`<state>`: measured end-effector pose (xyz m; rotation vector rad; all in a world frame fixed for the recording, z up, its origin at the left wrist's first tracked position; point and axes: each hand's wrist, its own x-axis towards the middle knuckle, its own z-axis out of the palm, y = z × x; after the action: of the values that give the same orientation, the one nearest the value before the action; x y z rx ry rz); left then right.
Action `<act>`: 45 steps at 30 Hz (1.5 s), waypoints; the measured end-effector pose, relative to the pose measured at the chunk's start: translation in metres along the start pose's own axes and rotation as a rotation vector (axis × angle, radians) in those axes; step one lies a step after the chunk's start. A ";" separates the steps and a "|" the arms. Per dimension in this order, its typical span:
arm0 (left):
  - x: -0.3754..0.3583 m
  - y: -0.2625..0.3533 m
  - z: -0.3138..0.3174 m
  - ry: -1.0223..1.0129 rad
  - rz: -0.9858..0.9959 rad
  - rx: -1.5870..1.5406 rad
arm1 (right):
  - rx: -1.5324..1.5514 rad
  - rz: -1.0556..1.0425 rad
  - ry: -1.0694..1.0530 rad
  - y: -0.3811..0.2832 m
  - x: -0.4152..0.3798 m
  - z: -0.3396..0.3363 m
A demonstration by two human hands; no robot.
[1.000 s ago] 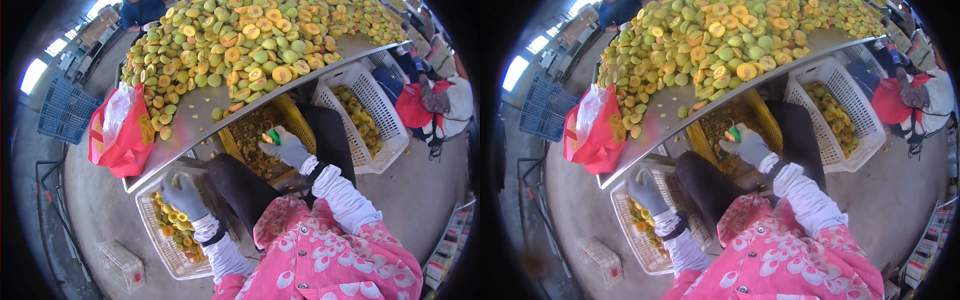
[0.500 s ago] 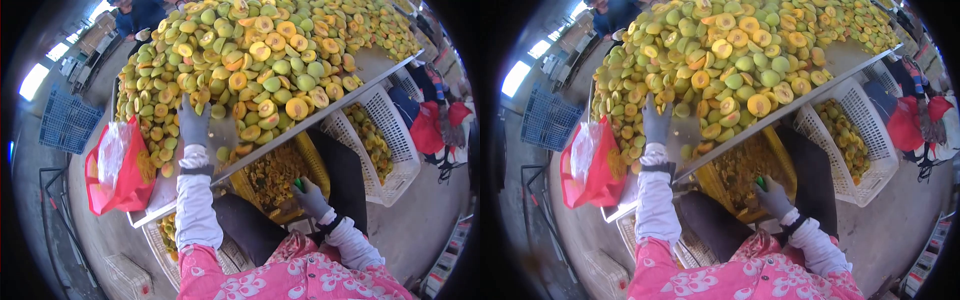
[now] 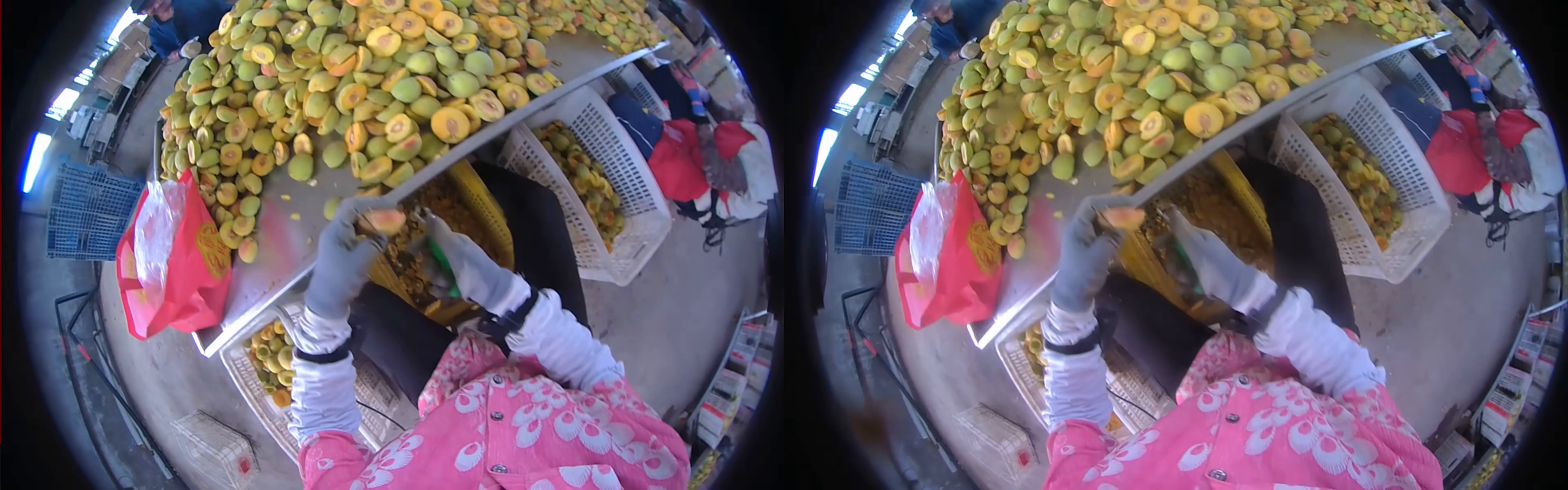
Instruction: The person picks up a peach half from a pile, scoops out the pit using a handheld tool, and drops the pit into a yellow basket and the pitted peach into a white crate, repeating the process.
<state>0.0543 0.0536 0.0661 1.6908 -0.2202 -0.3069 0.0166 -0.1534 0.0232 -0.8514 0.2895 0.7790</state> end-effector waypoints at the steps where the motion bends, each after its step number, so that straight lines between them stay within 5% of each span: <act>1: -0.016 -0.008 0.012 -0.003 0.001 -0.013 | 0.143 0.028 -0.163 0.002 -0.003 0.003; 3: -0.041 -0.015 0.039 0.014 0.178 0.157 | 0.167 -0.041 -0.128 0.007 -0.010 0.025; 4: -0.061 -0.001 0.059 0.069 0.015 -0.482 | 0.197 -0.114 -0.105 0.009 -0.012 0.034; 7: -0.069 0.012 0.074 0.294 0.063 -0.883 | -0.053 -0.299 -0.021 0.019 -0.019 0.045; 14: -0.083 0.008 0.080 0.549 0.491 0.361 | -0.602 -0.432 0.186 0.018 -0.068 0.055; 15: -0.084 0.012 0.083 0.551 0.495 0.360 | -0.605 -0.435 0.185 0.023 -0.073 0.054; 17: -0.086 0.018 0.090 0.512 0.335 -0.453 | -0.960 -0.540 0.088 0.035 -0.084 0.053; 18: -0.087 0.016 0.090 0.508 0.335 -0.452 | -0.984 -0.474 0.128 0.036 -0.091 0.058; 20: -0.089 0.010 0.085 0.354 0.237 -1.007 | -1.013 -0.532 0.153 0.040 -0.089 0.060; 33: -0.095 0.021 0.115 0.535 0.480 -0.563 | -1.128 -0.790 0.215 0.049 -0.090 0.057; 40: -0.102 0.028 0.120 0.514 0.555 -0.515 | -0.924 -0.619 0.109 0.041 -0.093 0.060; 42: -0.103 0.031 0.119 0.522 0.590 -0.412 | -0.797 -0.178 -0.002 0.030 -0.101 0.064; 45: -0.103 0.025 0.103 0.446 0.544 -0.510 | -0.617 -0.118 -0.242 0.030 -0.093 0.049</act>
<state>-0.0759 -0.0134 0.0854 1.1001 -0.2344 0.3929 -0.0729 -0.1498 0.0858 -1.3233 -0.2315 0.8638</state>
